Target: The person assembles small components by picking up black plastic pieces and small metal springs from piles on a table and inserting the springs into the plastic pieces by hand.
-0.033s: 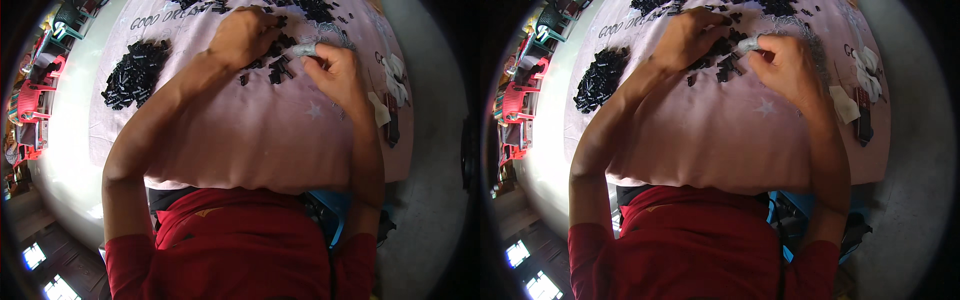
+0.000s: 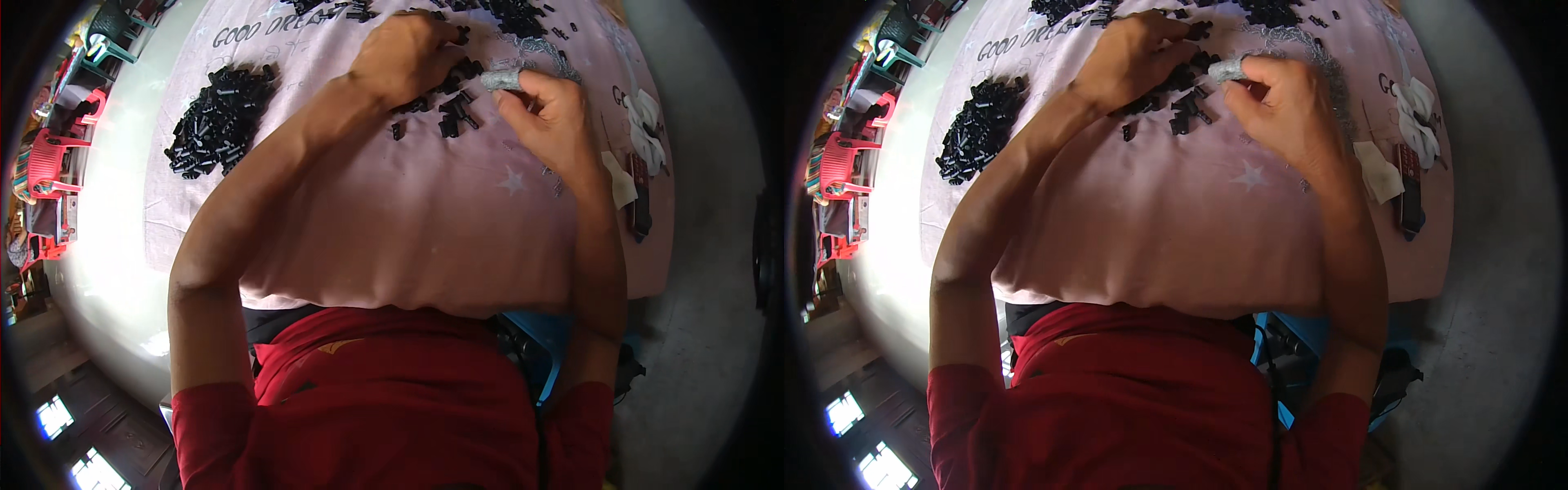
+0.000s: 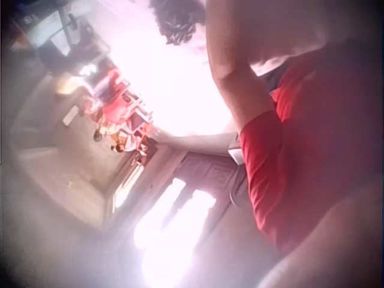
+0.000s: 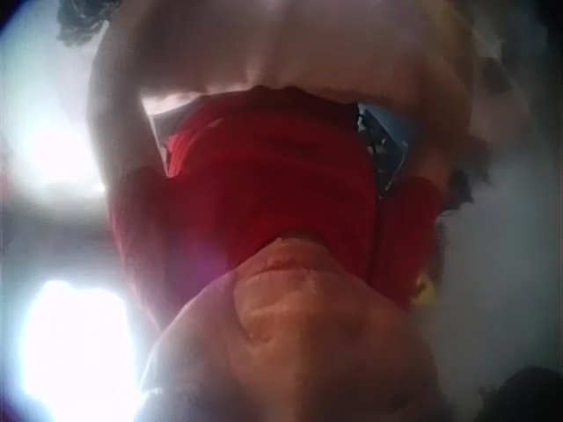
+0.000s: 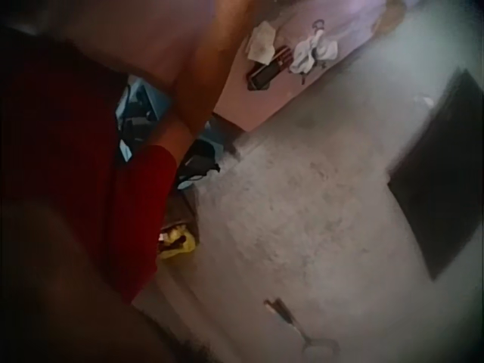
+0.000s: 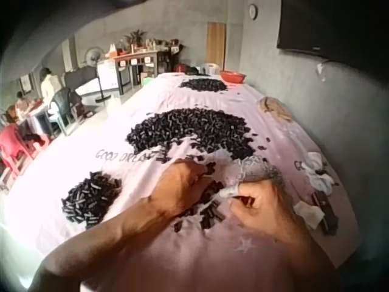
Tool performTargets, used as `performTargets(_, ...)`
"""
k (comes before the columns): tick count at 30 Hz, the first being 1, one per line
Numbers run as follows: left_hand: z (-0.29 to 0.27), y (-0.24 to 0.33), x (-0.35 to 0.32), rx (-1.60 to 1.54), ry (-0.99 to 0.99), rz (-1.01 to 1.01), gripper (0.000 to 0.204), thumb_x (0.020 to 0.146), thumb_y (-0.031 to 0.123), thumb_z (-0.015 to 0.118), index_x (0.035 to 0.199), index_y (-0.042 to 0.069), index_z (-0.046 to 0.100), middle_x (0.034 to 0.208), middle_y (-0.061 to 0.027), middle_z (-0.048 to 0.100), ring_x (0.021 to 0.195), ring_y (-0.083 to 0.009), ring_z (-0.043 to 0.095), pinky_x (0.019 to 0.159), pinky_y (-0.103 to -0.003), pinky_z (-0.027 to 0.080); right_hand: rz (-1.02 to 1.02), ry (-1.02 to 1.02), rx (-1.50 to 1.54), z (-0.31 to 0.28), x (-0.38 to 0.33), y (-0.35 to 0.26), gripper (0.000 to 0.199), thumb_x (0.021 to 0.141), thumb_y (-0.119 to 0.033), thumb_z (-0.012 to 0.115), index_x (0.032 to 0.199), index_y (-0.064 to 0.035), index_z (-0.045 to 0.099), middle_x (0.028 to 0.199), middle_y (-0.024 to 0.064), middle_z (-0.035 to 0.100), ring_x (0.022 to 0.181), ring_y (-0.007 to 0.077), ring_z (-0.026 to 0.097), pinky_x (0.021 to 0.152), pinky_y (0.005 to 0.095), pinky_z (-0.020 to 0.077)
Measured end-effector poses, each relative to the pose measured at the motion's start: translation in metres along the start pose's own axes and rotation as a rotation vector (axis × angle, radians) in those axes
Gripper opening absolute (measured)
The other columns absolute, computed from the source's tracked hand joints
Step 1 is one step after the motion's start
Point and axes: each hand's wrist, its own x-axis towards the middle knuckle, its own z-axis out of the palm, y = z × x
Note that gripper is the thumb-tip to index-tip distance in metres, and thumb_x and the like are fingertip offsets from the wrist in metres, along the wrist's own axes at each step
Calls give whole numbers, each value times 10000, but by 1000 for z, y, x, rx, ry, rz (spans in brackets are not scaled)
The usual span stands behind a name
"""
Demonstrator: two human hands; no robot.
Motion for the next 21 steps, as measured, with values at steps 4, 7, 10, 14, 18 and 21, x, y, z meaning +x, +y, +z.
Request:
performTargets(4,23,-10,10,95,30,-70,256,904,269,685,1082,93,741,927,-93,750,857,-274,718,793,-379,541,-14,70,51,4,3,-3,190,844,-109,689,750,22,588,554,114,510,472,112,447,479,318,400)
performTargets(7,-12,13,14,-44,-161,-99,199,802,129,731,951,3,692,836,-183,684,781,-304,681,680,-427,520,-40,82,13,4,1,2,153,848,-118,697,807,18,642,561,112,530,466,120,472,479,315,406)
performTargets(10,-12,-4,7,-220,-137,20,175,825,123,737,943,0,694,801,-170,684,726,-264,669,645,-386,519,-15,34,63,4,2,-3,136,847,-118,706,848,15,679,571,110,555,473,127,506,483,313,417)
performTargets(14,-46,25,-9,-320,-182,-247,72,909,68,700,939,3,704,876,-116,734,726,-173,668,633,-301,522,-2,32,42,6,-2,-7,128,848,-111,716,846,14,688,578,93,578,493,101,521,485,305,422)
performTargets(18,-46,2,-45,-839,-216,-373,179,998,227,646,1055,72,716,932,42,702,848,-13,608,763,-222,465,2,31,150,10,-1,-10,133,851,-107,727,851,21,691,603,64,607,548,59,530,501,278,426)
performTargets(21,-51,13,-66,-1029,-198,-569,147,981,210,665,1034,81,711,946,6,722,824,-32,621,723,-206,478,18,-41,233,11,-3,-15,123,861,-91,724,858,29,699,635,19,629,590,30,526,511,249,425)
